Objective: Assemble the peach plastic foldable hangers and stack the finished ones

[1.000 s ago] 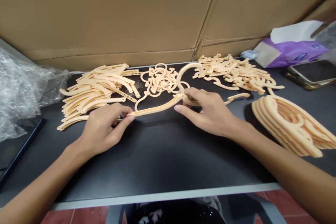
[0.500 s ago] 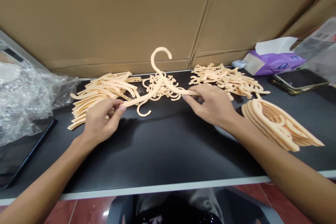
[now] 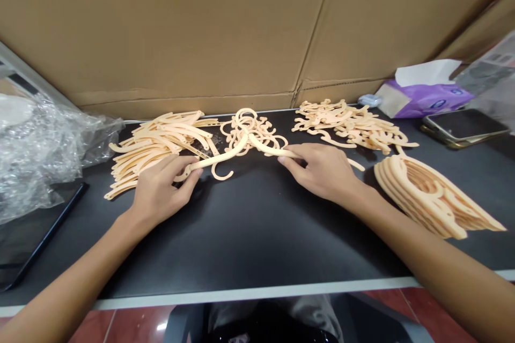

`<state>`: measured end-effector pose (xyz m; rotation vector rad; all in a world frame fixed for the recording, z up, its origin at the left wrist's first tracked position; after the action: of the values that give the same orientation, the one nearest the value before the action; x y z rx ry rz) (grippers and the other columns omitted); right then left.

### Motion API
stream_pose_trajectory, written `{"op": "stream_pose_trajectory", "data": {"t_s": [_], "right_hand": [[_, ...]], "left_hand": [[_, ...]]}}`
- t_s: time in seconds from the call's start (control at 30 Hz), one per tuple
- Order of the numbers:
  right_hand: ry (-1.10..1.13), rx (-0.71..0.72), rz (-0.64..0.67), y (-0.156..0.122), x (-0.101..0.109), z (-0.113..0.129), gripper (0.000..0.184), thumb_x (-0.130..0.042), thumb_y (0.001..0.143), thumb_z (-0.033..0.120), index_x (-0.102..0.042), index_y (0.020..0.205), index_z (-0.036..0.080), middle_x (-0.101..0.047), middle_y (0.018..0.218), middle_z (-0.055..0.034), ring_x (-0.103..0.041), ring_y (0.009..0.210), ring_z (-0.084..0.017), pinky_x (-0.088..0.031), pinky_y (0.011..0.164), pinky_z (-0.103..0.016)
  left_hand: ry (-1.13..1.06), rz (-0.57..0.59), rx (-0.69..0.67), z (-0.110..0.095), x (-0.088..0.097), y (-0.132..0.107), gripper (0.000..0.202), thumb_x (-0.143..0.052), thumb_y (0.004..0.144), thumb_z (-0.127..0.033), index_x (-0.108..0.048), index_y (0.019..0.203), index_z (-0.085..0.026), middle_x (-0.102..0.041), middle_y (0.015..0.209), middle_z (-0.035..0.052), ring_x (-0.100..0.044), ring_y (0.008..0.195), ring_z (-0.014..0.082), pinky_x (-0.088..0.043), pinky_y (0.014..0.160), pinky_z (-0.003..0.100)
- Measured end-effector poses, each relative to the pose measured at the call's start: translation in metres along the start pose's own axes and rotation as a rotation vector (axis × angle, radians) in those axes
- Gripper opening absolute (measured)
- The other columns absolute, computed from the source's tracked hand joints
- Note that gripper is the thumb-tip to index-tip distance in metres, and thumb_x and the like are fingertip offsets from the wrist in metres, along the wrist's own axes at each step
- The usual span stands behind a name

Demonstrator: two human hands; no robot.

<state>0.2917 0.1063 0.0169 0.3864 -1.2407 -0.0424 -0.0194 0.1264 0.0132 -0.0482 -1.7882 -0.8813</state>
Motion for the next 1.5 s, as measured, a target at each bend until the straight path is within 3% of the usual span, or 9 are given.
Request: {"op": "stream_pose_trajectory", "data": {"t_s": [0.3,0.6,0.93,1.2,1.3,1.4,1.5], "right_hand": [[-0.052,0.001,-0.038,-0.003,-0.007,-0.001,0.027,-0.054,0.095,0.037,-0.075,0.092,0.02,-0.065,0.086,-0.0078,-0.06,0.085,-0.022,-0.033,0.06,-0.03],[0.035,0.079,-0.075,-0.002,-0.014,-0.006,0.028,-0.056,0.095,0.036,-0.076,0.092,0.017,-0.06,0.087,-0.0096,-0.057,0.085,-0.023,-0.044,0.073,-0.035],[-0.031,0.047,0.016,-0.001,-0.012,-0.003,0.032,-0.058,0.091,0.039,-0.077,0.103,0.016,-0.069,0.091,-0.0112,-0.058,0.089,-0.027,-0.045,0.08,-0.039],[-0.051,0.071,-0.051,-0.002,-0.008,-0.002,0.031,-0.059,0.09,0.04,-0.077,0.098,0.017,-0.069,0.088,-0.0105,-0.059,0.087,-0.027,-0.044,0.077,-0.039],[-0.023,0.127,-0.141,-0.002,-0.005,0.002,0.028,-0.058,0.091,0.037,-0.076,0.097,0.017,-0.068,0.088,-0.0109,-0.059,0.089,-0.027,-0.043,0.082,-0.04],[0.01,0.172,-0.187,-0.008,0.002,0.016,0.028,-0.054,0.094,0.034,-0.075,0.098,0.016,-0.069,0.091,-0.0119,-0.058,0.091,-0.027,-0.044,0.084,-0.042],[0.063,0.201,-0.115,-0.027,0.008,0.034,0.029,-0.055,0.095,0.035,-0.075,0.099,0.015,-0.072,0.096,-0.0116,-0.059,0.094,-0.027,-0.046,0.086,-0.042]], "left_hand": [[-0.046,-0.051,-0.106,-0.002,0.0,0.001,0.013,-0.061,0.093,-0.026,-0.07,0.099,-0.018,-0.071,0.095,0.0073,-0.066,0.087,0.0199,-0.052,0.081,0.032],[-0.027,-0.025,-0.068,0.0,-0.001,-0.001,0.012,-0.062,0.092,-0.027,-0.071,0.097,-0.02,-0.072,0.096,0.0062,-0.068,0.088,0.0199,-0.055,0.082,0.033],[-0.017,0.009,-0.081,-0.003,-0.004,0.0,0.015,-0.061,0.093,-0.029,-0.072,0.098,-0.02,-0.074,0.098,0.0068,-0.069,0.091,0.021,-0.055,0.085,0.034],[-0.023,0.041,-0.086,-0.003,-0.006,-0.001,0.018,-0.061,0.093,-0.031,-0.071,0.103,-0.02,-0.073,0.101,0.0084,-0.066,0.092,0.0229,-0.053,0.086,0.039],[-0.04,0.03,-0.12,-0.014,0.0,0.0,0.018,-0.061,0.092,-0.027,-0.07,0.106,-0.019,-0.07,0.102,0.0093,-0.064,0.095,0.0231,-0.053,0.087,0.039],[-0.084,0.051,-0.173,-0.039,0.01,-0.005,0.021,-0.059,0.094,-0.025,-0.069,0.111,-0.018,-0.069,0.106,0.0108,-0.063,0.098,0.0231,-0.054,0.089,0.04],[-0.095,0.22,-0.21,-0.065,0.015,-0.023,0.031,-0.054,0.097,-0.03,-0.065,0.124,-0.018,-0.064,0.128,0.0135,-0.06,0.117,0.0265,-0.051,0.1,0.044]]}}
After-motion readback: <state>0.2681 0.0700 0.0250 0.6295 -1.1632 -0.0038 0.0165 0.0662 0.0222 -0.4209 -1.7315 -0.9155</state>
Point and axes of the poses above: each hand's wrist, its own y-axis towards the middle knuckle, its own x-axis out of the back of the hand, z = x × y, the point moved 2 cm from there along y, towards the middle knuckle
